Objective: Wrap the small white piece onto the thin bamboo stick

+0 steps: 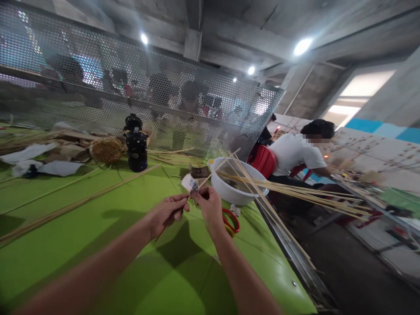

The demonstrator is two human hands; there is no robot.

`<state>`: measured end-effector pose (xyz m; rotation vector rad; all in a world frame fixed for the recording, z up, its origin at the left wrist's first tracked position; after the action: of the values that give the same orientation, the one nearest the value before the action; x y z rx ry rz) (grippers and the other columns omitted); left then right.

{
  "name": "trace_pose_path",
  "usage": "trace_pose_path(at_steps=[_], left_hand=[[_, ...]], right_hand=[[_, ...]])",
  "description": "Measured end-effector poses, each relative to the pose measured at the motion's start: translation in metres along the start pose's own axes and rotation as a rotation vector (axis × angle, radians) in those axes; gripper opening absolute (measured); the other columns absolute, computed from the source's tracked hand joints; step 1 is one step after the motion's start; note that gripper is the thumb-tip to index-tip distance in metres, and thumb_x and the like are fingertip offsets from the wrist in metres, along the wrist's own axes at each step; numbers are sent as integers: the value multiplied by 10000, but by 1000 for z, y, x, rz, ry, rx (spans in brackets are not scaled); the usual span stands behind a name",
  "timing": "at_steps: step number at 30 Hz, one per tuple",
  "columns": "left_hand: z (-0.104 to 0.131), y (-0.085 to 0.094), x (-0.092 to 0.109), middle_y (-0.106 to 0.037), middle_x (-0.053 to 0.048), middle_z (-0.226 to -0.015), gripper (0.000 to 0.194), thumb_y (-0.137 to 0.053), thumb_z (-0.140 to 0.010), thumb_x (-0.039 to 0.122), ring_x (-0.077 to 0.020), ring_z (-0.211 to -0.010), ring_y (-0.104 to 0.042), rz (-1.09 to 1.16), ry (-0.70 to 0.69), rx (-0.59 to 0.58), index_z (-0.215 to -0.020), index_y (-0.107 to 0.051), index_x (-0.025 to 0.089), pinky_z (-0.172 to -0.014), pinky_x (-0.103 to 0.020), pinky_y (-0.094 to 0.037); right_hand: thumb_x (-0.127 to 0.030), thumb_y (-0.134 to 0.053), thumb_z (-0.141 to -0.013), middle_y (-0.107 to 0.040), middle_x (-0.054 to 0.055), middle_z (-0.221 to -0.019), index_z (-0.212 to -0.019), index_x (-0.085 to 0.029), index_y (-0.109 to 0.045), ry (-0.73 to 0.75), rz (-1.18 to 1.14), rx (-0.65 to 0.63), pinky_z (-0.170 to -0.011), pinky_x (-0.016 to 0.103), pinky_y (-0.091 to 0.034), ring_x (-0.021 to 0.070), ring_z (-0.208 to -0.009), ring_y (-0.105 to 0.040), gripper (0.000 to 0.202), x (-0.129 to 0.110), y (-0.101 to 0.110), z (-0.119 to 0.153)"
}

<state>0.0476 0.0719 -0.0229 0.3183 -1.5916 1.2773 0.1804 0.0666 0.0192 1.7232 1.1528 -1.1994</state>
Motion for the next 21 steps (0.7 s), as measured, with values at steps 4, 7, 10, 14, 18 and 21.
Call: trace_pose_path(at_steps=[4, 7, 10, 14, 18, 21], left_hand=[[1, 0, 1, -621, 3, -650, 147, -584, -857, 133, -11, -390, -392, 12, 1, 22, -974, -668, 108, -386, -135, -288], [2, -3, 1, -613, 10, -639, 184, -570, -857, 126, -12, -376, -374, 20, 3, 6, -1020, -655, 113, -373, -138, -261], [2, -3, 1, -598, 13, -616, 118, -559, -858, 122, -11, -363, -356, 16, 5, 24, -931, -650, 110, -372, -141, -250], [2, -3, 2, -592, 13, -623, 137, -548, -862, 112, -11, -363, -343, 20, 4, 31, -964, -639, 109, -372, -141, -239], [5, -6, 5, -589, 11, -622, 171, -536, -869, 107, -9, -368, -342, 23, 6, 15, -1004, -640, 103, -381, -139, -244], [6, -5, 6, -580, 8, -607, 114, -531, -873, 111, -5, -369, -347, 28, 11, 30, -900, -641, 95, -384, -136, -242]], right_hand=[[-423, -785, -625, -518, -48, -576, -659, -185, -552, -6, 26, -20, -521, 245, -338, 112, -538, -427, 334, -1, -3, 1], [-420, -768, -648, -502, -54, -566, -663, -190, -534, 11, 28, 37, -513, 241, -329, 104, -522, -406, 328, -2, 1, 1], [-428, -771, -641, -495, -53, -547, -661, -189, -540, -2, 28, -37, -493, 241, -316, 106, -510, -405, 333, 0, -5, 2], [-419, -760, -656, -517, -43, -564, -671, -183, -554, 21, 81, -26, -506, 245, -330, 111, -529, -426, 313, -4, -4, 3], [-409, -754, -660, -509, -47, -560, -662, -185, -546, 43, 89, 17, -516, 246, -342, 110, -531, -425, 306, -8, -1, 4], [-425, -774, -632, -514, -44, -564, -667, -183, -551, 20, 36, -56, -500, 248, -338, 111, -521, -425, 330, -6, -9, 5]])
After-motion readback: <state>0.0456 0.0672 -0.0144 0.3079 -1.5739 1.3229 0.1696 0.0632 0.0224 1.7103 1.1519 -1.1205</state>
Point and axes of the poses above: each hand's wrist, its own z-axis away from the middle knuckle, its own y-axis out of the back of the hand, x = y × z, the point moved 8 cm from there along -z, towards the middle knuckle
